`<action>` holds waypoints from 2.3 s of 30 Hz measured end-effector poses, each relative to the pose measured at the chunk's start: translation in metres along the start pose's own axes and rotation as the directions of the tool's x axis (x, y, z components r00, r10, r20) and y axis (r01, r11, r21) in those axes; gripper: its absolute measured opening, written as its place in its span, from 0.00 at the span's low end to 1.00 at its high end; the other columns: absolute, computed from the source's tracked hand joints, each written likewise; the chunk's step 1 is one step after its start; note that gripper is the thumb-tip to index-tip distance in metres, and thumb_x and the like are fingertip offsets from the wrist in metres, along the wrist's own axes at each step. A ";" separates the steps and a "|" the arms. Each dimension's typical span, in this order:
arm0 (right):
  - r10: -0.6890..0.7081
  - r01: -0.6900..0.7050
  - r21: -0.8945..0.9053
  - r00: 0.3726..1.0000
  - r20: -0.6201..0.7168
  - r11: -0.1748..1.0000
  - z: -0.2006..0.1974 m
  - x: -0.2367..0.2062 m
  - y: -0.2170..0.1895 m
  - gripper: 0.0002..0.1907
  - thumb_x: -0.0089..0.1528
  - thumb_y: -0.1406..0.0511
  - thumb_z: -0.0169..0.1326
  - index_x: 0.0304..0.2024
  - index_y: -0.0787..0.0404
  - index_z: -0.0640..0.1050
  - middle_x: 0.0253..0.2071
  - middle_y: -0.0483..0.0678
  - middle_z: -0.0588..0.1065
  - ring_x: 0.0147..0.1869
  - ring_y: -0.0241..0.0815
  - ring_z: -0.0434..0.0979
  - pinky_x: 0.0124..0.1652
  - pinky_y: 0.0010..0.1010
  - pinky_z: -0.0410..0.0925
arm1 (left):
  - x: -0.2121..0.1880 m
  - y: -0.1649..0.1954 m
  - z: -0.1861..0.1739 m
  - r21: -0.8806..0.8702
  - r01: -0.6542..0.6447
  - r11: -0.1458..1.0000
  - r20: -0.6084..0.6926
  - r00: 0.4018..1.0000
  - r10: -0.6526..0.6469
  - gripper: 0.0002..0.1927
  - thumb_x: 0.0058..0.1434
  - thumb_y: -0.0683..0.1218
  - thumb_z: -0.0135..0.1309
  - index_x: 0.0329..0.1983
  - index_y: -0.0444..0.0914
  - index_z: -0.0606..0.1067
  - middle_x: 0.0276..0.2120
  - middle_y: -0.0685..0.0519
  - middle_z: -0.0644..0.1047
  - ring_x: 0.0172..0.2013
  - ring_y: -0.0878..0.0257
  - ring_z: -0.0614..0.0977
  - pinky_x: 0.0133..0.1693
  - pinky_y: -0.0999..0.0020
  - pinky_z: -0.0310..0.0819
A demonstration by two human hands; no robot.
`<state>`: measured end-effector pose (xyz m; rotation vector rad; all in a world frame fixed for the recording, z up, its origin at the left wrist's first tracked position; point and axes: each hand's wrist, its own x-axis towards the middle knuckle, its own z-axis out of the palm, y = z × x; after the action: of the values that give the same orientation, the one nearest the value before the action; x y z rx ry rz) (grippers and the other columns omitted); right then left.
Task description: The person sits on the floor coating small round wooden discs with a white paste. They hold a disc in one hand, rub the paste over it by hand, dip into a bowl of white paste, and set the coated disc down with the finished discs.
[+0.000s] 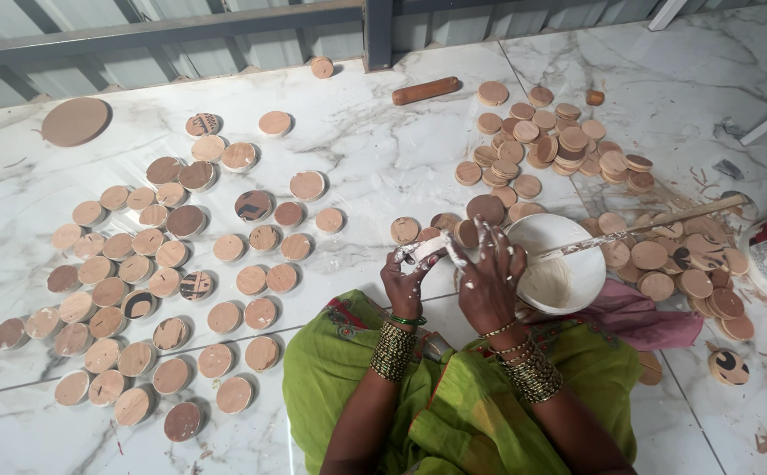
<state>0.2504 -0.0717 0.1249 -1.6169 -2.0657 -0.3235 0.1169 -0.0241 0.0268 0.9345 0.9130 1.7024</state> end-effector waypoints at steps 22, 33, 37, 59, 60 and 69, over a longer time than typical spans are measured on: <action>0.173 -0.185 0.236 0.983 0.068 0.954 0.017 -0.011 0.016 0.17 0.58 0.68 0.53 0.49 0.59 0.81 0.74 0.53 0.63 0.73 0.56 0.59 0.67 0.52 0.48 | 0.004 0.027 0.007 -0.318 0.196 0.928 0.064 0.981 -0.186 0.18 0.54 0.35 0.64 0.50 0.32 0.78 0.44 0.50 0.83 0.44 0.64 0.83 0.49 0.68 0.77; 0.021 -0.016 0.104 0.999 -0.047 0.994 -0.001 -0.001 -0.012 0.31 0.58 0.71 0.52 0.64 0.46 0.76 0.74 0.56 0.61 0.76 0.58 0.56 0.69 0.56 0.45 | 0.006 -0.012 0.000 0.052 0.066 0.996 -0.059 0.996 -0.063 0.18 0.52 0.35 0.70 0.45 0.29 0.80 0.38 0.50 0.82 0.38 0.66 0.80 0.42 0.69 0.76; -0.092 0.092 0.026 0.996 -0.018 0.995 0.001 -0.002 -0.023 0.31 0.59 0.71 0.52 0.64 0.40 0.75 0.75 0.56 0.60 0.77 0.59 0.55 0.70 0.57 0.43 | 0.007 -0.020 -0.002 -0.041 0.100 0.994 -0.062 0.993 -0.103 0.17 0.51 0.34 0.66 0.45 0.30 0.79 0.39 0.52 0.83 0.38 0.68 0.81 0.42 0.71 0.77; 0.006 -0.006 -0.079 1.000 -0.008 0.997 0.011 -0.002 -0.012 0.32 0.59 0.70 0.54 0.64 0.36 0.75 0.75 0.53 0.60 0.77 0.58 0.56 0.70 0.57 0.43 | 0.004 -0.011 -0.002 -0.065 0.102 0.993 -0.050 0.993 -0.106 0.16 0.49 0.34 0.68 0.42 0.30 0.80 0.36 0.51 0.83 0.36 0.66 0.82 0.42 0.70 0.77; 0.026 -0.027 -0.023 0.999 -0.030 0.999 0.009 -0.001 -0.007 0.31 0.59 0.70 0.54 0.64 0.38 0.75 0.75 0.54 0.60 0.77 0.58 0.56 0.70 0.58 0.43 | 0.003 -0.007 0.000 -0.052 0.101 0.994 -0.047 0.994 -0.104 0.17 0.50 0.34 0.69 0.43 0.30 0.79 0.36 0.51 0.83 0.37 0.66 0.82 0.42 0.70 0.77; -0.035 0.037 0.059 0.998 -0.047 0.998 0.005 0.002 -0.005 0.33 0.56 0.73 0.52 0.61 0.38 0.78 0.73 0.56 0.62 0.77 0.59 0.57 0.70 0.56 0.44 | 0.003 0.007 0.005 -0.101 0.100 0.990 0.030 0.995 -0.098 0.18 0.52 0.34 0.66 0.46 0.31 0.78 0.40 0.51 0.82 0.41 0.66 0.81 0.45 0.70 0.76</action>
<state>0.2443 -0.0688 0.1225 -1.5250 -2.0527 -0.3050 0.1179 -0.0227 0.0355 0.8273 0.8345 1.6339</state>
